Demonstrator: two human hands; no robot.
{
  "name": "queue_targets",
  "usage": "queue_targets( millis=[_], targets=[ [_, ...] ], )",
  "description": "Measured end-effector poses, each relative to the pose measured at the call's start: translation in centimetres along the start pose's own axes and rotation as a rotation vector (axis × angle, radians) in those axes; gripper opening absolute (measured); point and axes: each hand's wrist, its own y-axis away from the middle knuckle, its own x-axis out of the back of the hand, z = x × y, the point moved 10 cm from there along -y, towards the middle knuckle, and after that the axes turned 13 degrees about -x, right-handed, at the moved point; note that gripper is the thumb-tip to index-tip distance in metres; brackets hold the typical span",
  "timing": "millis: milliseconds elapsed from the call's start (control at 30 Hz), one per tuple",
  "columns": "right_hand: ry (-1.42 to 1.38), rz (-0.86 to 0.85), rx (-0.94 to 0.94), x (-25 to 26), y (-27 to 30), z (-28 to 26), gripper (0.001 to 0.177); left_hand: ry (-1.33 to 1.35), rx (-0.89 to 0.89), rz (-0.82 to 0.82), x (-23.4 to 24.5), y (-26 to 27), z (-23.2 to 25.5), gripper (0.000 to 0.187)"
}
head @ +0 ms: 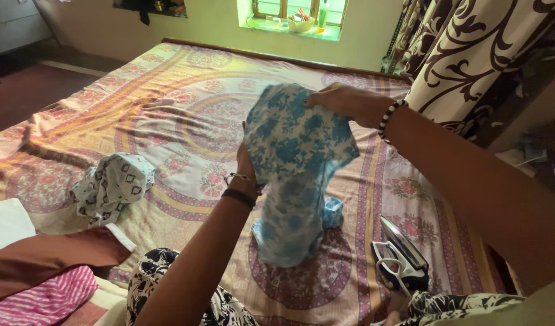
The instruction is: The person irons a brown and white t-shirt on a bed, then switches to a blue patterned dress. They smooth the fabric with their hands and use an electric iron to press the garments flat.
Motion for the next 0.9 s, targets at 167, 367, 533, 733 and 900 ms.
queue_targets(
  millis=[167,367,533,733,900],
  targets=[
    [-0.307,0.006,-0.188,-2.3,-2.5,2.8,0.042,0.208,0.172,-0.202,-7.9,6.2,5.8,0.089],
    [-0.593,-0.302,0.057,-8.9,-3.1,1.8,0.026,-0.174,0.042,-0.245,-8.5,3.9,5.4,0.068],
    [-0.421,-0.179,0.002,-8.7,-1.9,1.6,0.022,-0.184,-0.069,-0.113,-5.5,2.1,5.7,0.062],
    [-0.086,0.029,-0.131,-4.8,-2.7,2.3,0.025,-0.207,-0.049,0.028,-0.7,-0.4,5.1,0.056],
    [-0.215,0.183,-0.017,2.3,-3.6,2.9,0.02,-0.359,-0.305,0.248,7.4,-6.5,7.2,0.053]
  ],
)
